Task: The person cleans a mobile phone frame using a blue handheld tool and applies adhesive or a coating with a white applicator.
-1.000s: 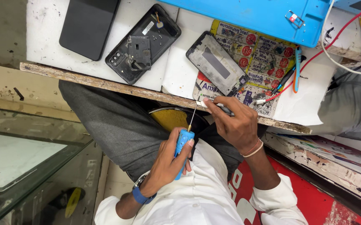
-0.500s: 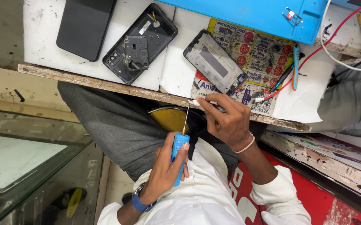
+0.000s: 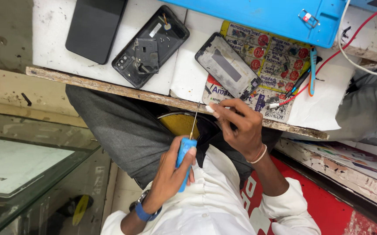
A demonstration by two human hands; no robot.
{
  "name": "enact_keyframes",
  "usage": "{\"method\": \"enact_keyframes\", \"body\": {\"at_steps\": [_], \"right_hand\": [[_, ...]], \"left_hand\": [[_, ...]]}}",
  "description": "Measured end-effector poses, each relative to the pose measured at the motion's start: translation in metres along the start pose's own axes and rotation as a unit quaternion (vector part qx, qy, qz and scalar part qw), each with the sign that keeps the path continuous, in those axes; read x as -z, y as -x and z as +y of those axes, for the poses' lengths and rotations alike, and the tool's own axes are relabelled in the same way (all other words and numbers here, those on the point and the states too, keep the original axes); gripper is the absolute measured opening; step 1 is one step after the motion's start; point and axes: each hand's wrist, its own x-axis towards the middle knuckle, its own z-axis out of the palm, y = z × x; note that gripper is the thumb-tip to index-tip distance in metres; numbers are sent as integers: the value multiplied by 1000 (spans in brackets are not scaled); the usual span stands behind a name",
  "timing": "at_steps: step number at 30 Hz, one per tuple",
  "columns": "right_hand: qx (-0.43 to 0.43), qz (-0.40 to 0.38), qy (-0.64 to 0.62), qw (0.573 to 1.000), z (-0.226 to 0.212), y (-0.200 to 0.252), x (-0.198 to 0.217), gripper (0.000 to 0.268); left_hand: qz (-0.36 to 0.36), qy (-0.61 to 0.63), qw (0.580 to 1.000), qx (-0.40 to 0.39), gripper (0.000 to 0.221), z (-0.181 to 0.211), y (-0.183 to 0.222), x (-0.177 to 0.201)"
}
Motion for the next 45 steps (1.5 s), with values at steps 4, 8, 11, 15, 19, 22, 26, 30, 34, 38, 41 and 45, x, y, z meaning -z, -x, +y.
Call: {"method": "enact_keyframes", "body": {"at_steps": [4, 8, 11, 15, 19, 22, 26, 30, 34, 38, 41, 45], "right_hand": [[13, -9, 20, 1000, 2, 2, 3, 27], [24, -25, 43, 998, 2, 0, 6, 31], [33, -39, 57, 997, 1, -2, 8, 32], [68, -45, 94, 992, -2, -7, 10, 30], [72, -47, 105, 991, -3, -9, 11, 26], [73, -41, 112, 990, -6, -9, 9, 26], [70, -22, 116, 991, -7, -7, 5, 27], [60, -9, 122, 991, -10, -5, 3, 27], [32, -9, 131, 991, -11, -5, 3, 25], [-11, 0, 68, 998, -7, -7, 7, 23], [-57, 38, 1, 998, -5, -2, 13, 22], [-132, 78, 43, 987, 11, 5, 31, 21]], "left_hand": [[2, 51, 998, 24, 38, -3, -8, -3], [12, 83, 996, 11, 36, 1, -10, -2], [52, 27, 998, 21, 29, 5, -12, -3], [94, -44, 993, -51, 30, 6, -13, -4], [117, -119, 982, -87, 34, 5, -14, -1], [134, -130, 977, -104, 36, 3, -11, -5], [144, -142, 974, -103, 36, 1, -9, -6], [136, -150, 975, -94, 35, 1, -5, -5], [139, -161, 969, -128, 34, 0, 3, -5], [132, -132, 965, -183, 35, 2, 25, -4], [141, -135, 967, -166, 31, 5, 19, 1], [113, -64, 990, -59, 30, 6, 4, 1]]}}
